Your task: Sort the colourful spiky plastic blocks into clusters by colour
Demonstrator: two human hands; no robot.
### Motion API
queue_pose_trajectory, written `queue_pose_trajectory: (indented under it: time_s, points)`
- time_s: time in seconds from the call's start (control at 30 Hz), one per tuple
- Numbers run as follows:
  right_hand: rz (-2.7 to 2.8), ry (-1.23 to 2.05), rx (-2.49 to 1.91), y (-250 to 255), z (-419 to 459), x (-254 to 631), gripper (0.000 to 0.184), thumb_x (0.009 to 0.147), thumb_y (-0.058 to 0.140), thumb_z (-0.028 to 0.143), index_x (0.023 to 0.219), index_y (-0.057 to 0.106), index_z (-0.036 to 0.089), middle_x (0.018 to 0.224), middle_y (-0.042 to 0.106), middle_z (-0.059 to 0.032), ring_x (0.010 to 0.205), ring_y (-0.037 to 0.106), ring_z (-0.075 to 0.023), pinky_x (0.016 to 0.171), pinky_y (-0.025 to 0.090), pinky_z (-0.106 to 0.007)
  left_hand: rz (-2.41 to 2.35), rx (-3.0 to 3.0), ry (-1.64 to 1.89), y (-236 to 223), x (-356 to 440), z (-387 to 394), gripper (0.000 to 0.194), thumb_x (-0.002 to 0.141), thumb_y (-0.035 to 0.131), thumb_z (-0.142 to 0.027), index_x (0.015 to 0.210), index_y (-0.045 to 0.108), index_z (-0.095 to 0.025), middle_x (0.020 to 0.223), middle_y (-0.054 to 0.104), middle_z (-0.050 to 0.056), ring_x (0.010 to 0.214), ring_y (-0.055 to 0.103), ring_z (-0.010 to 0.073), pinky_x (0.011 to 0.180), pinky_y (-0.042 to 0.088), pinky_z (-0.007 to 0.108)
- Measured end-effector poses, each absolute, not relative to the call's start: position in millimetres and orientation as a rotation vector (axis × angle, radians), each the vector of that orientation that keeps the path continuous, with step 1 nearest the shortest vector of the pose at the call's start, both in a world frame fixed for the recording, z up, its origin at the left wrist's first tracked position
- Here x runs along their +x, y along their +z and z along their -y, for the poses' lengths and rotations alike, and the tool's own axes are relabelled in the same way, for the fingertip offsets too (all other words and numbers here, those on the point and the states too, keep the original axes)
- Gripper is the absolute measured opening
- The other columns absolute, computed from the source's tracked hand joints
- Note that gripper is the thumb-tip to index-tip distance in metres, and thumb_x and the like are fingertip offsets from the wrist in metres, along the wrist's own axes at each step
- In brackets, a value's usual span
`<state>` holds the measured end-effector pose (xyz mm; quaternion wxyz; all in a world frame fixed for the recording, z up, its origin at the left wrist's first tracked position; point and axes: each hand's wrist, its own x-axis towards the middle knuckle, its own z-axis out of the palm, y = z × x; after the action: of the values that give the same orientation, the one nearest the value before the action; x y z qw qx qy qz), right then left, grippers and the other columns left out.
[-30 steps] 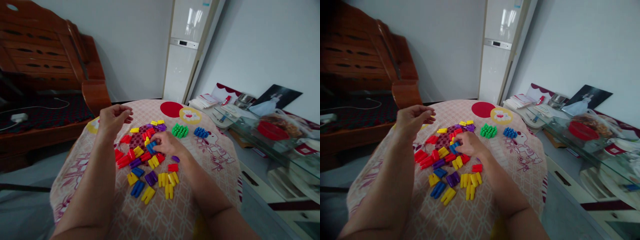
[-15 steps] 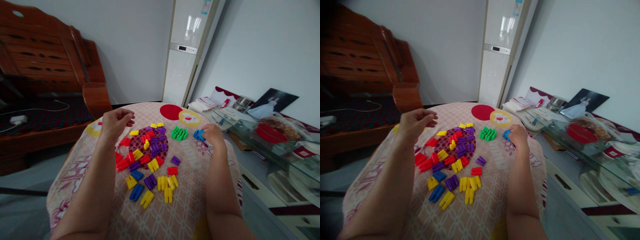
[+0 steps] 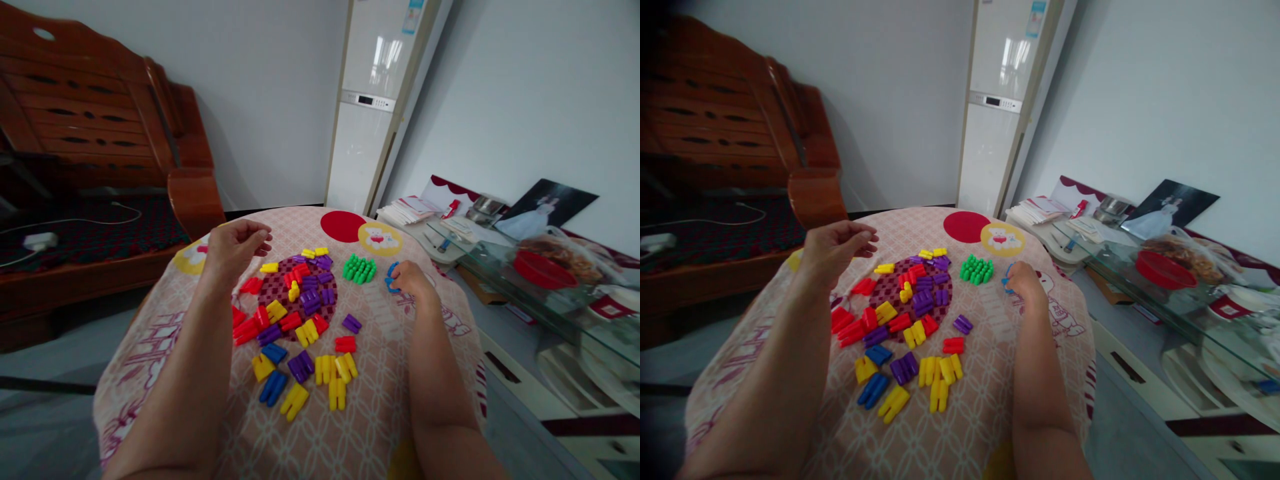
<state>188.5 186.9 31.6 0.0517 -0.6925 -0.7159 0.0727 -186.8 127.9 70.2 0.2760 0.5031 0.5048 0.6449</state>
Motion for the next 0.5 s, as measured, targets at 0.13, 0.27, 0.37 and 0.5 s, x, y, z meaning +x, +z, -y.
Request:
queue_pose_trajectory:
  time_s: [0.13, 0.27, 0.37, 0.5]
  points:
    - [2.160, 0.429, -2.147, 28, -185, 190, 0.009, 0.072, 0.066, 0.013, 0.076, 0.075, 0.012, 0.064, 0.071, -0.0074, 0.062, 0.067, -0.0154, 0.056, 0.045, -0.019, -1.372, 1.356, 1.720, 71, -187, -127, 0.016, 0.068, 0.070, -0.028, 0.076, 0.069, -0.014, 0.067, 0.069, 0.004, 0.054, 0.063, 0.0122, 0.051, 0.055, 0.022]
    - [1.894, 0.569, -2.233, 28, -184, 199, 0.021, 0.077, 0.058, 0.011, 0.091, 0.074, 0.010, 0.063, 0.071, -0.0081, 0.053, 0.065, -0.0152, 0.050, 0.045, -0.019, -1.386, 1.372, 1.712, 71, -187, -127, 0.019, 0.068, 0.070, -0.030, 0.077, 0.068, -0.014, 0.067, 0.069, 0.004, 0.054, 0.064, 0.0124, 0.051, 0.056, 0.022]
    - [1.922, 0.377, -2.279, 30, -184, 209, 0.026, 0.074, 0.058, 0.008, 0.093, 0.075, 0.010, 0.066, 0.072, -0.0090, 0.059, 0.067, -0.0168, 0.057, 0.047, -0.021, -1.404, 1.379, 1.708, 70, -187, -126, 0.020, 0.069, 0.069, -0.031, 0.079, 0.069, -0.013, 0.070, 0.069, 0.004, 0.056, 0.064, 0.0118, 0.053, 0.056, 0.022]
    - [2.128, 0.082, -2.264, 33, -186, 216, 0.020, 0.069, 0.058, 0.006, 0.078, 0.076, 0.011, 0.068, 0.072, -0.0104, 0.070, 0.069, -0.0185, 0.068, 0.047, -0.021, -1.420, 1.388, 1.688, 69, -187, -127, 0.022, 0.069, 0.069, -0.031, 0.081, 0.069, -0.013, 0.071, 0.070, 0.004, 0.057, 0.064, 0.0123, 0.055, 0.056, 0.023]
